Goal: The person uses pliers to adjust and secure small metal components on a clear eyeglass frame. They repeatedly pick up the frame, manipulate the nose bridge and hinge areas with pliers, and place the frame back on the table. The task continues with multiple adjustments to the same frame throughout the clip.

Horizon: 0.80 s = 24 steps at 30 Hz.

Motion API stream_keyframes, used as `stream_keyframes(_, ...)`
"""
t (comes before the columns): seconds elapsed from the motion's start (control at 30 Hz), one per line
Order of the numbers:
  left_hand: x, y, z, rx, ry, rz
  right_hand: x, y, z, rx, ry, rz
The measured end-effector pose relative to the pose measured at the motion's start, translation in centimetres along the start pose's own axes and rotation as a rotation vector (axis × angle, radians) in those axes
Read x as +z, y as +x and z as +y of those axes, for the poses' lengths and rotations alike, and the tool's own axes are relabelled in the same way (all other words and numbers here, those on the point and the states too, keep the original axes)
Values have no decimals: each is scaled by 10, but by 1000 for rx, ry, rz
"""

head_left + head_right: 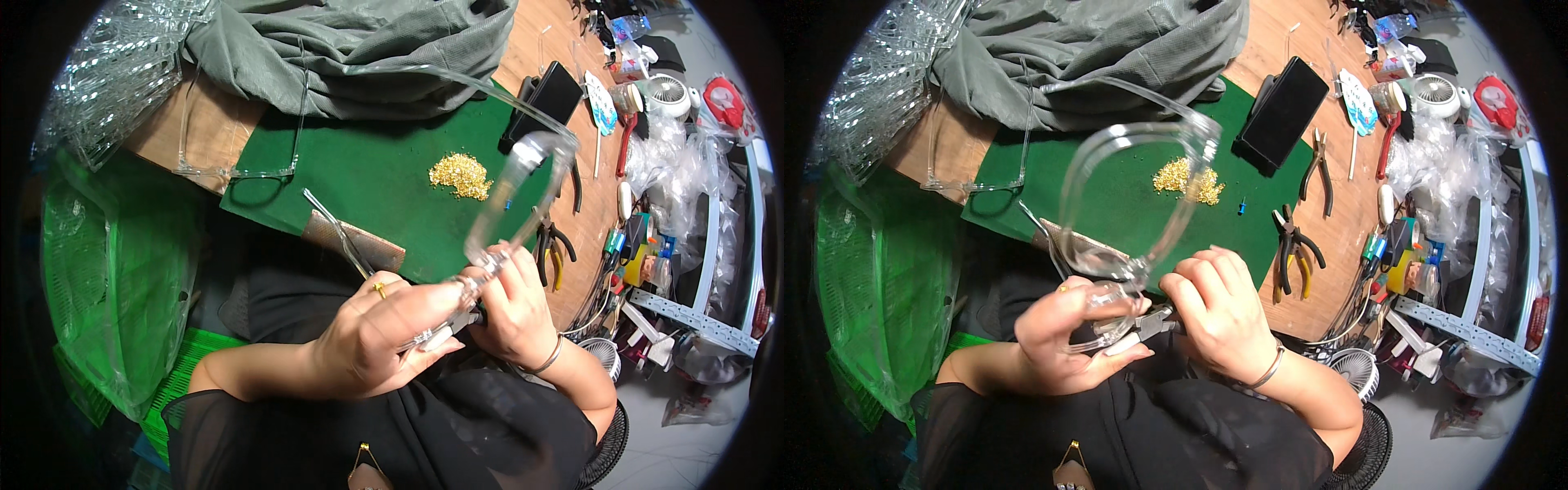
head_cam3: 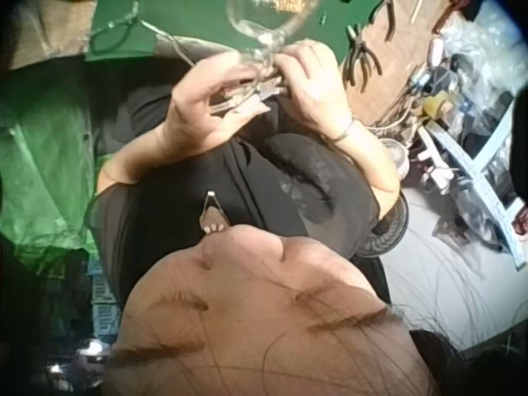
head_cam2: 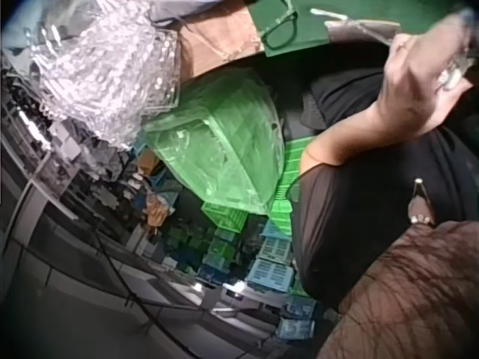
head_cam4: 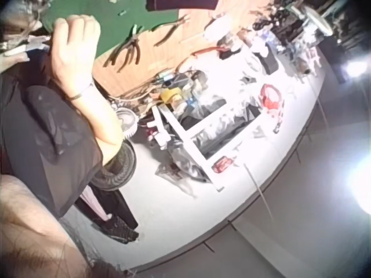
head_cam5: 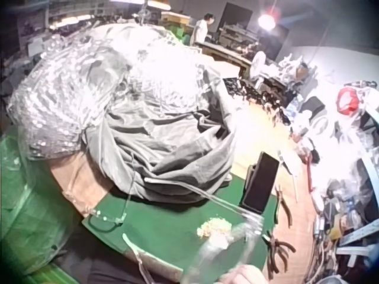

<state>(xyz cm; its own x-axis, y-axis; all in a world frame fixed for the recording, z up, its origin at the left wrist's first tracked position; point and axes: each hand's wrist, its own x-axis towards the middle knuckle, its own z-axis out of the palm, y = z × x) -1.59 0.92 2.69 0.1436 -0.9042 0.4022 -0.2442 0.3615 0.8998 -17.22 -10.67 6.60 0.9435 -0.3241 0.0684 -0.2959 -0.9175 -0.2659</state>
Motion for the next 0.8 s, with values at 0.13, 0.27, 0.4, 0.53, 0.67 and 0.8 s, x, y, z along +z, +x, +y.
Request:
stream_keyframes(0.13, 3, 0, -3, 93, 47, 15, -1, -2, 5, 16, 60, -25)
stream_keyframes(0.27, 4, 0, -3, 109, 73, 4, 1, -5, 5, 27, 89, -32)
stream_keyframes(0.4, 4, -1, -6, 103, 103, -18, 2, -6, 7, 26, 151, -72)
stream_keyframes(0.53, -5, -7, -10, 23, -151, 45, 4, -8, 21, 58, 298, -200)
stream_keyframes(0.67, -15, 0, -9, -73, -407, 116, 27, -16, 31, 229, 143, -142)
stream_keyframes(0.8, -5, 7, -14, -73, -439, 73, 65, 2, 45, 267, -142, -66)
